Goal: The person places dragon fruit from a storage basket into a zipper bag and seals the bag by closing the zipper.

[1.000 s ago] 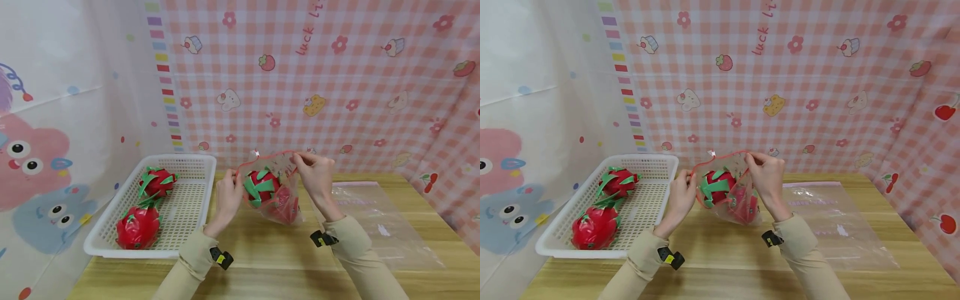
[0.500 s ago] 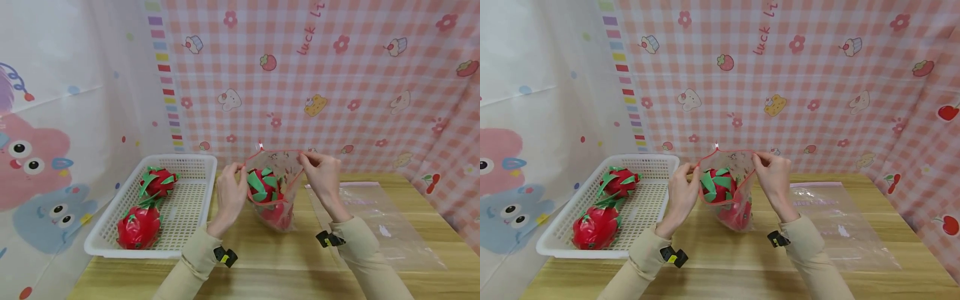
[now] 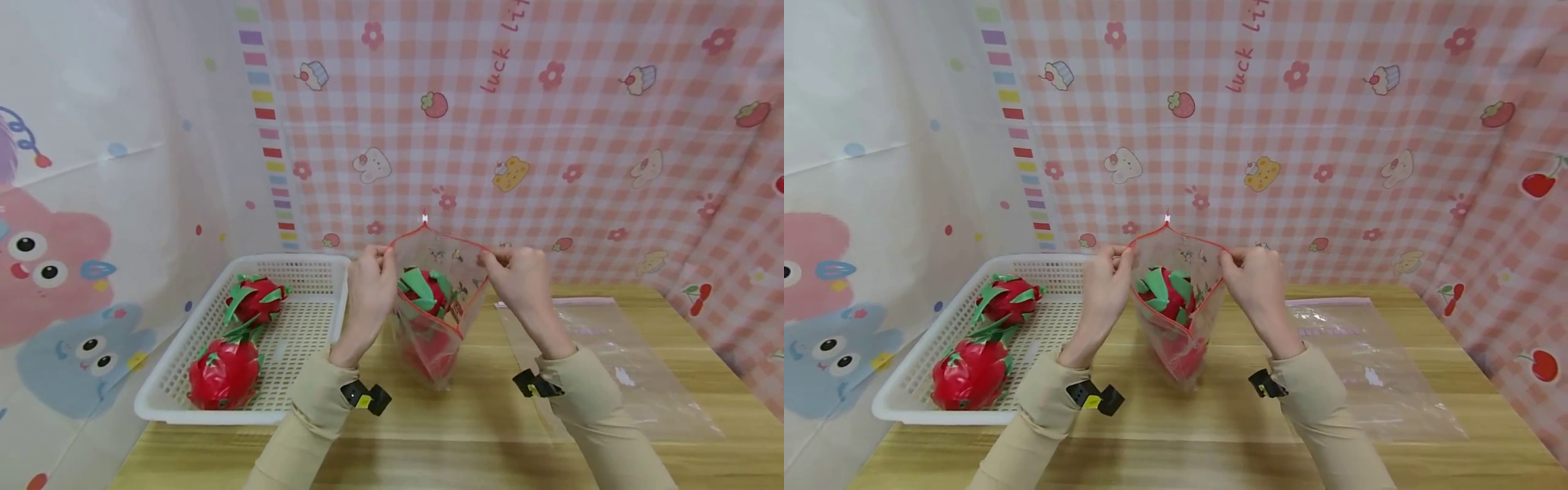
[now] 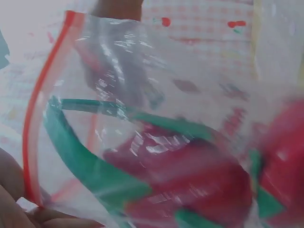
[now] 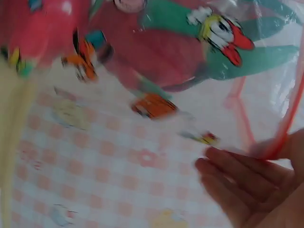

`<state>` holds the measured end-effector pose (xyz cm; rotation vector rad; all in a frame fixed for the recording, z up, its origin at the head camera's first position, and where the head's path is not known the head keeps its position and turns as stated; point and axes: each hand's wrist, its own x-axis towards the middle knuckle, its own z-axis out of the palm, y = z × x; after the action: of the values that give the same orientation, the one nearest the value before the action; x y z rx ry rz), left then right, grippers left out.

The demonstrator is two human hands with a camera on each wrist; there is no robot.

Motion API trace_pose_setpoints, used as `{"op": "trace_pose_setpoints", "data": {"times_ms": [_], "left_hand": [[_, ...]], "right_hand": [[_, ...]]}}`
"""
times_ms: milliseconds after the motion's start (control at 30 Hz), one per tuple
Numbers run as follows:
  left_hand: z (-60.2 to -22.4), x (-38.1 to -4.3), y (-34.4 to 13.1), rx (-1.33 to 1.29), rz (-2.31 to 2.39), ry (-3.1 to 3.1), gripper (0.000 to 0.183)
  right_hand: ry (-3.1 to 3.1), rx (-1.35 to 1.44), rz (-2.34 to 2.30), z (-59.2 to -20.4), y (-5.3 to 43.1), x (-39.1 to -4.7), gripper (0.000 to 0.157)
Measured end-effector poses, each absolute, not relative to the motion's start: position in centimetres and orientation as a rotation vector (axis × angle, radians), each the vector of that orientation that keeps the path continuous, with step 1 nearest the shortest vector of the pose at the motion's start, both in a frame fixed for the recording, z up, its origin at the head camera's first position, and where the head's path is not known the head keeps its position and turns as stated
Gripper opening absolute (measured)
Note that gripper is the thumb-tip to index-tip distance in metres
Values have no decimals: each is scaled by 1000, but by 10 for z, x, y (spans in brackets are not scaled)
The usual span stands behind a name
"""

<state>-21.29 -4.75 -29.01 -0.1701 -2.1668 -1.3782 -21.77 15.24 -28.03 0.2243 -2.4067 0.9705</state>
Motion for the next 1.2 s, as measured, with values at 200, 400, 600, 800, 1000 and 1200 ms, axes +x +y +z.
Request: {"op": "trace_pose_setpoints", "data": {"times_ms": [200, 400, 600, 800, 1000, 1200], "left_hand": [[-303, -209, -40, -179, -1290, -2313, 25], [-288, -213, -49, -191, -1337, -2235, 29], [-287, -216, -56, -168, -1381, -2248, 29], [-301, -219, -58, -142, -1334, -2376, 31], [-294, -217, -60, -182, -1411, -2173, 30], [-303, -212, -59, -234, -1312, -2253, 30]], "right_hand": [[-2589, 244, 981, -300, 150, -224, 27], [-2383, 339, 1070, -284, 148, -223, 28], [-2369, 298, 1058, -277, 150, -221, 30], [-2564, 326, 1051, -297, 149, -228, 29], [-2266, 347, 1076, -287, 145, -229, 29], [-2462, 329, 1069, -296, 145, -232, 29]]}}
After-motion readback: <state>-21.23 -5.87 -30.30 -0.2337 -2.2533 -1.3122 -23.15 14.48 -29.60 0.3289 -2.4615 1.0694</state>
